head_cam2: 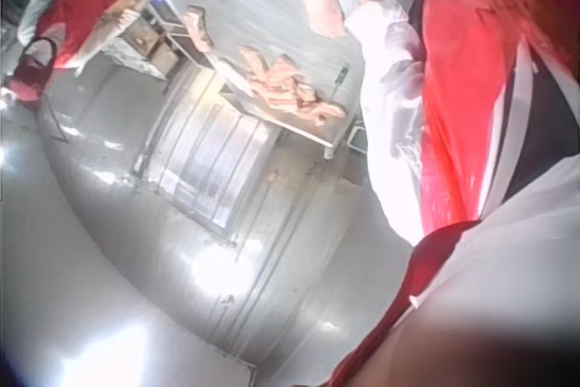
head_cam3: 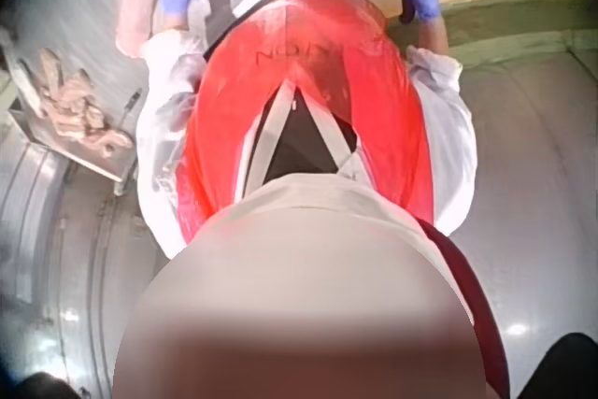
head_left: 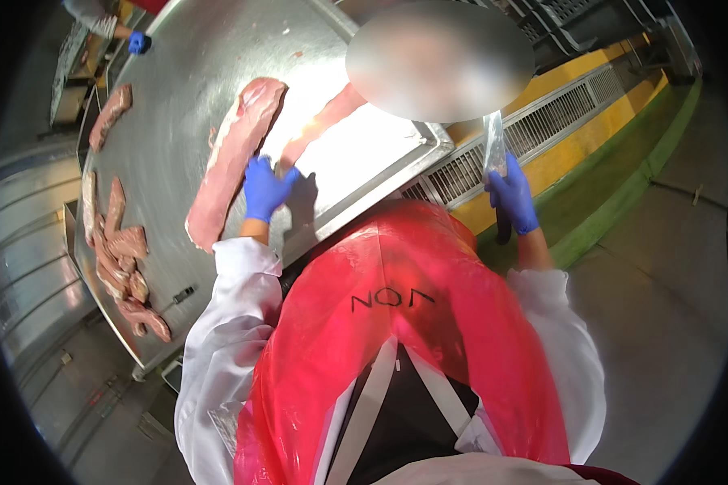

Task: The person uses a knife to trim fat and cut large pieces of raw meat into smaller portions on a stainless steel table. The trimmed fat and cut meat pieces are placed into a metal tray below the table.

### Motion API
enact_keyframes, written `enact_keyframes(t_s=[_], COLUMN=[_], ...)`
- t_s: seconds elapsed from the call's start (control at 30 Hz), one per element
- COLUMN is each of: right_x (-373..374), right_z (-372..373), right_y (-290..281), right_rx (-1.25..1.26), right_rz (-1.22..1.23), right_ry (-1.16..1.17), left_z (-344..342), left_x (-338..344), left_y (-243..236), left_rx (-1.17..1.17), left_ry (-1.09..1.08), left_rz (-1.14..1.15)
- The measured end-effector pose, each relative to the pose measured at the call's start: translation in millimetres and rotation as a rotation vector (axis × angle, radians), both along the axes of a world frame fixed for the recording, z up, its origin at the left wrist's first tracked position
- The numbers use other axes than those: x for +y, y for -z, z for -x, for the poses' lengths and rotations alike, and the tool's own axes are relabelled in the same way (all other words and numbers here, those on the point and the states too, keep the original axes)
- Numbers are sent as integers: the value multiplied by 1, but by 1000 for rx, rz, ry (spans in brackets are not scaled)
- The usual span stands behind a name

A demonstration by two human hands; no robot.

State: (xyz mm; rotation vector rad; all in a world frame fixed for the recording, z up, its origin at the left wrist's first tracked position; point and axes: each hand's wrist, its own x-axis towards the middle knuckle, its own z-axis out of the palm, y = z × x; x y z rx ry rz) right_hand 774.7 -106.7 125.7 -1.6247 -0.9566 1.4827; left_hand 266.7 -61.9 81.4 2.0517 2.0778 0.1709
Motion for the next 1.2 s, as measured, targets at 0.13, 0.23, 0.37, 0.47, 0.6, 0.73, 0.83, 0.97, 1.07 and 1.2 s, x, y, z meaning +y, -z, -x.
enact_keyframes(t_s=[0.13,0.23,0.37,0.47,0.6,0.73,0.83,0.97,1.07,1.2], right_x=[-29,-47,-64,-67,-54,-47,-42,-39,-40,-22], right_z=[-16,-25,-35,-44,-43,-39,-35,-25,-10,7], right_y=[17,27,41,40,40,43,43,24,20,30], right_rx=[29,-28,59,55,-4,-2,7,-111,-52,14], right_rz=[20,13,-58,-32,-32,9,39,-20,-28,29], right_ry=[153,193,254,228,207,251,199,79,65,-33], left_z=[21,22,17,-48,-109,-169,-215,-185,-8,255], left_x=[-59,-81,-71,-10,63,145,208,291,290,103], left_y=[60,67,45,-70,-180,-246,-267,-262,-184,-3], left_rx=[48,-143,-452,-579,-987,-1046,-1260,-825,-426,82], left_ry=[-101,-295,-397,-274,-129,172,433,604,335,-264], left_rz=[19,-30,163,113,6,27,97,100,8,13])
